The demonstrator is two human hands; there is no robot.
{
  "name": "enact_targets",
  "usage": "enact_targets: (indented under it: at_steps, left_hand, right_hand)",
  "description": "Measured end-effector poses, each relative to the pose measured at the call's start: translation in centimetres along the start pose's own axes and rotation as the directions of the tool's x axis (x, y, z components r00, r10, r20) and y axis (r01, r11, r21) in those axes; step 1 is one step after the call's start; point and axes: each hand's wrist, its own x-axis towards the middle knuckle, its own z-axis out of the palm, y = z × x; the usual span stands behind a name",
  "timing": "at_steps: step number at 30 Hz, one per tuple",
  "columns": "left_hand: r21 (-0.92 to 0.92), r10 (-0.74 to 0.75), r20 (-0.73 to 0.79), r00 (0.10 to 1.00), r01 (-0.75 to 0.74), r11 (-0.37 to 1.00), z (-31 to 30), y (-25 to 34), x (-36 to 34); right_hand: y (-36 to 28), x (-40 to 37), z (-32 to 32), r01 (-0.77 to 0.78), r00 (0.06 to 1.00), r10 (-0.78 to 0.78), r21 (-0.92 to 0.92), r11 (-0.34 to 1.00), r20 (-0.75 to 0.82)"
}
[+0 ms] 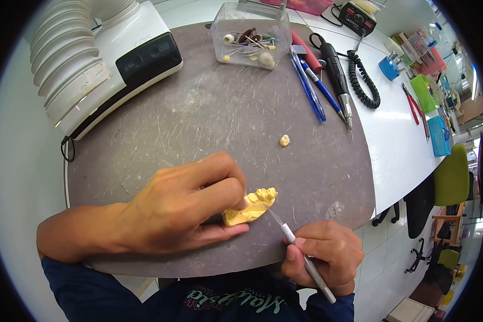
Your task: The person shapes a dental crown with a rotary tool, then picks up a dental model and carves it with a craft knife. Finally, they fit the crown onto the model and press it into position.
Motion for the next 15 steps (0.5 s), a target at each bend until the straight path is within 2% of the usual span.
enact_targets:
  at_steps: [4, 15]
  left_hand:
    - [-0.006, -0.007, 0.005, 1.000, 0.007, 1.000, -0.02, 0.02, 0.03]
    - [-0.008, 0.009, -0.003, 1.000, -0.010, 1.000, 0.05, -0.04, 0.07]
  right_hand:
    - [-0.21, 0.54, -0.13, 0.004, 0.998, -0.003, -0.006, 1.000, 0.067]
    - [-0.27, 0.51, -0.06, 0.002, 0.997, 0.000, -0.027, 1.000, 0.071]
